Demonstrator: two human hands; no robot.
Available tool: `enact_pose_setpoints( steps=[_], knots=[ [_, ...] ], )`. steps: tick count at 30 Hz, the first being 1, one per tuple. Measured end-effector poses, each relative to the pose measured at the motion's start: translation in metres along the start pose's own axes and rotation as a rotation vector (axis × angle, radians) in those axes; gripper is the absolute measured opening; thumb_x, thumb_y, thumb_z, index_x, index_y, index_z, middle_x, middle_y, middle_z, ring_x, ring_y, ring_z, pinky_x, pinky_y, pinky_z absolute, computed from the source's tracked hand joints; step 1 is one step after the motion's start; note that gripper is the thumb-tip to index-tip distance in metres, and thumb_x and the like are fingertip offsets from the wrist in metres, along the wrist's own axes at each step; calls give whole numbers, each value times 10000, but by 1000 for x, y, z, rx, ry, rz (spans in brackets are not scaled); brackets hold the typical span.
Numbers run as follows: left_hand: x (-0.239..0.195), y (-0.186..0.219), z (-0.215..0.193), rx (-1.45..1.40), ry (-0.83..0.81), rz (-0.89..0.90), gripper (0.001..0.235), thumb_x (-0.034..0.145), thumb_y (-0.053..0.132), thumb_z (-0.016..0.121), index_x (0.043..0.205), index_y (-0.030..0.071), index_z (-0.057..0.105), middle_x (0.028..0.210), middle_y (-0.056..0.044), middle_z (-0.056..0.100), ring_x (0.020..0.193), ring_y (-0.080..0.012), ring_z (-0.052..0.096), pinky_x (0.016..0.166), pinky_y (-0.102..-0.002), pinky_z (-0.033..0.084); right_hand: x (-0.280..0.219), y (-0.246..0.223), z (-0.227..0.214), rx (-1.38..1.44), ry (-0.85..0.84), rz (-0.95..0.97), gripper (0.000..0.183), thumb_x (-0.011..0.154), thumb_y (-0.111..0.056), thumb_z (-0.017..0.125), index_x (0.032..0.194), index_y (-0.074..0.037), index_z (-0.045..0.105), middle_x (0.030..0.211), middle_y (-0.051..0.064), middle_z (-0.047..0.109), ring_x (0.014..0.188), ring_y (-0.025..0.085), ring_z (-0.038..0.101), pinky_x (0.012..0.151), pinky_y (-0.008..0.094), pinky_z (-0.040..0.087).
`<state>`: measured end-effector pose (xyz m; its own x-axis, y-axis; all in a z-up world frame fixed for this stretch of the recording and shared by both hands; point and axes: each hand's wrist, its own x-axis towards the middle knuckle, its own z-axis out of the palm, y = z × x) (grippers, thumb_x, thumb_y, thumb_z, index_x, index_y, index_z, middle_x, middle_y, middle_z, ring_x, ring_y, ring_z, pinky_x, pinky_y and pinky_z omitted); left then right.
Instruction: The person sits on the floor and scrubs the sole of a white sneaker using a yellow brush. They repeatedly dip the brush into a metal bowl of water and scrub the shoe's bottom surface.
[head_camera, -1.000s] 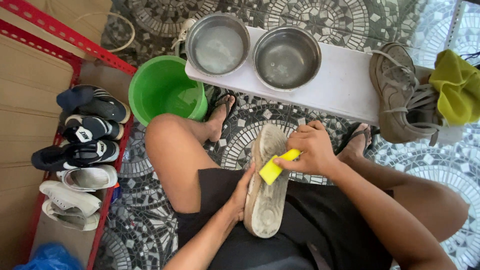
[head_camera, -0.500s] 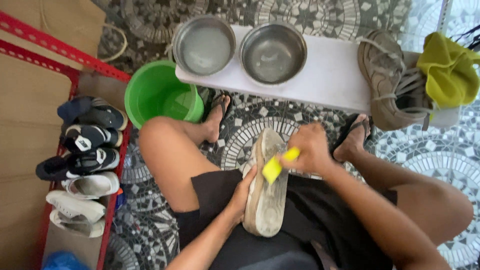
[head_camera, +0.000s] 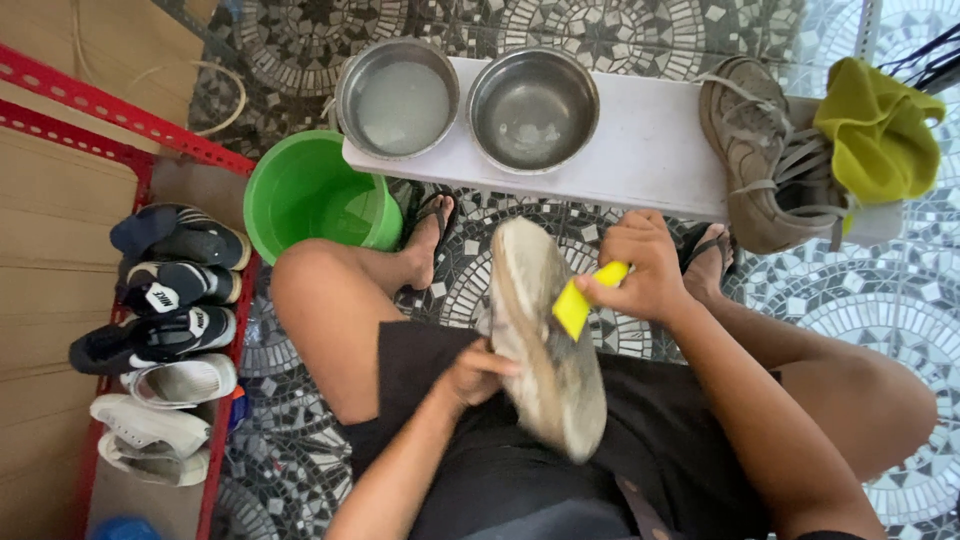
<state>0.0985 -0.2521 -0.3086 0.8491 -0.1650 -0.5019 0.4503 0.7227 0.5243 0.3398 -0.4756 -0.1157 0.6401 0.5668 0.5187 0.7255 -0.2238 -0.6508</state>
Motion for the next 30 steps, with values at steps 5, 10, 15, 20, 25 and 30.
enact_pose_setpoints(
  steps=[5,10,15,20,25,30],
  knots=[
    [12,31,-1,-113,-184,0,882,940,486,821,1670,92,520,1492,-218,743,1315,-345,755,1160,-600,558,1,-45,-12,27,-34,-36,575,928,-556,904,624,-219,551,613,-29,588,640,261,510,829,416,373],
    [-11,99,65,118,-71,145,808,942,285,880,1624,121,479,1517,-142,591,1388,-247,591,1198,-445,501,-18,-36,0,18,-83,-89,591,929,-618,862,616,-207,575,611,14,611,623,290,570,803,435,383],
    [25,142,30,329,-238,102,562,608,165,900,1125,-14,771,984,-176,827,894,-295,814,857,-430,652,-19,-58,2,41,-90,-106,586,908,-606,871,608,-200,573,621,16,622,625,286,565,803,441,375],
    [29,179,133,590,-163,-48,973,1010,956,423,1450,169,790,1463,-116,778,1363,-294,741,1289,-490,473,-16,-82,5,-171,-77,-310,572,940,-631,809,618,-214,586,624,-2,593,677,258,569,871,473,406],
    [14,158,156,103,-159,-107,1192,967,1012,391,1542,10,686,1452,-266,745,1280,-413,763,1158,-563,596,-9,-53,6,-271,-39,-375,596,942,-690,787,626,-220,598,638,-9,592,687,242,551,903,492,434],
    [8,152,182,141,97,-99,1252,944,1016,398,1672,10,554,1659,-293,575,1513,-413,583,1301,-572,457,9,-21,-1,-347,-56,-365,590,977,-613,835,678,-168,589,683,34,550,717,276,549,918,494,419]
  ],
)
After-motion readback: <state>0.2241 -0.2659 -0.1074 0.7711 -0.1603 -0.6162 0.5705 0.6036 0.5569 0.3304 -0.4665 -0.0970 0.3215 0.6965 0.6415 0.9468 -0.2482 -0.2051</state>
